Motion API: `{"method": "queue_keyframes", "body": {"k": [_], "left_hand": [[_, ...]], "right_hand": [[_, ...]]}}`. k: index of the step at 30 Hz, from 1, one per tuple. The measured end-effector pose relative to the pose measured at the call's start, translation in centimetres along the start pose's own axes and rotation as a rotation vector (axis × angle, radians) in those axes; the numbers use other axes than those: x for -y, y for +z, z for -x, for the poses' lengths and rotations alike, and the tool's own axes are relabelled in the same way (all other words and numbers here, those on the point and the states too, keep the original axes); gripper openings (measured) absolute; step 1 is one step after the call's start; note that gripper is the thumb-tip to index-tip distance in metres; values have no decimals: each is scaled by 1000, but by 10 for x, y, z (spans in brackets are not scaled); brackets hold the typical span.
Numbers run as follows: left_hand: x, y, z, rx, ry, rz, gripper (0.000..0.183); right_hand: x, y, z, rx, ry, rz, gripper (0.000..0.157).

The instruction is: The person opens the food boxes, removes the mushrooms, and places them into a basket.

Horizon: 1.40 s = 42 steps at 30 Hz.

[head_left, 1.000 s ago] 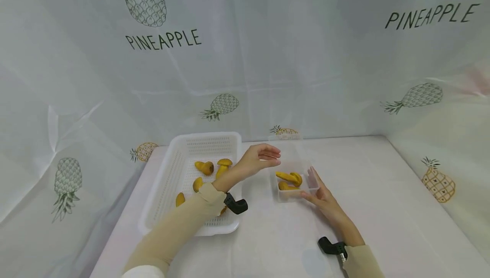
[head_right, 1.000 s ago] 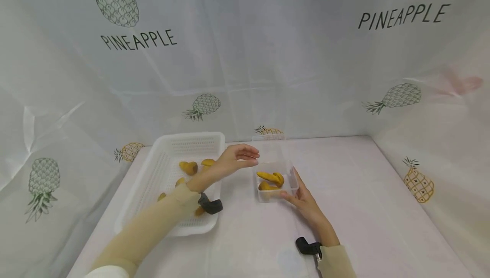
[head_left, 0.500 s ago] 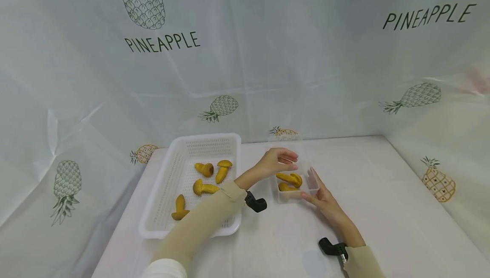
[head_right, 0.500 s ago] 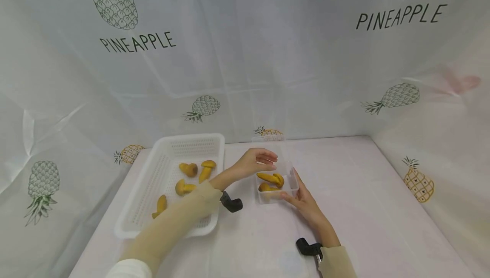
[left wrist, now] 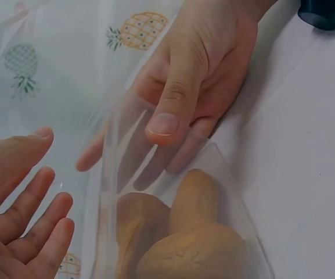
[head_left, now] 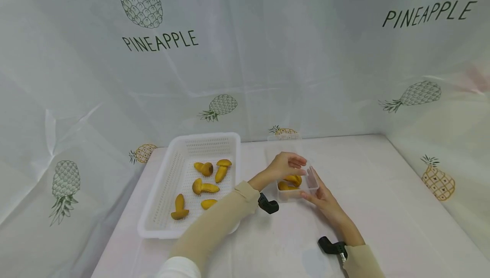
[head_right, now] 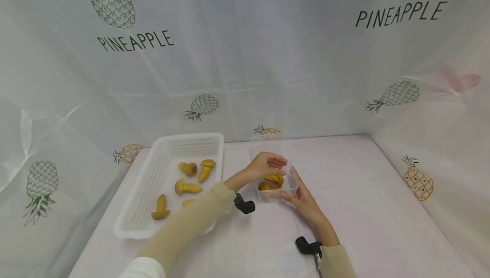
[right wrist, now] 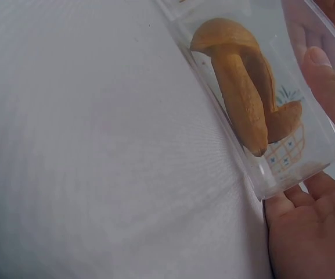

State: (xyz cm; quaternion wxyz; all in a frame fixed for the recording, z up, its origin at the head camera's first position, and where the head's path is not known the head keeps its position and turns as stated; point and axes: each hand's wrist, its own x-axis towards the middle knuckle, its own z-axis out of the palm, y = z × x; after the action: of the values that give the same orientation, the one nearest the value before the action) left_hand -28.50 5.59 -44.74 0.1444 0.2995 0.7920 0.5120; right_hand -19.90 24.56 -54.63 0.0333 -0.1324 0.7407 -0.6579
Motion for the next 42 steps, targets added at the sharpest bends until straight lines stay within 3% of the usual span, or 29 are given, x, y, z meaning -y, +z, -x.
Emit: {"method": "queue_keyframes", "body": {"k": [17, 31, 42], "left_hand": [[7, 6, -3, 18, -61, -93, 39], [9, 6, -5, 40, -104, -208, 44], [10, 6, -6, 68, -149, -222, 45]], "right_hand": [[-2, 0, 1, 10, -27, -5, 91], [1, 1, 1, -8, 13, 35, 89], [0, 1, 1, -5, 23, 28, 89]]}}
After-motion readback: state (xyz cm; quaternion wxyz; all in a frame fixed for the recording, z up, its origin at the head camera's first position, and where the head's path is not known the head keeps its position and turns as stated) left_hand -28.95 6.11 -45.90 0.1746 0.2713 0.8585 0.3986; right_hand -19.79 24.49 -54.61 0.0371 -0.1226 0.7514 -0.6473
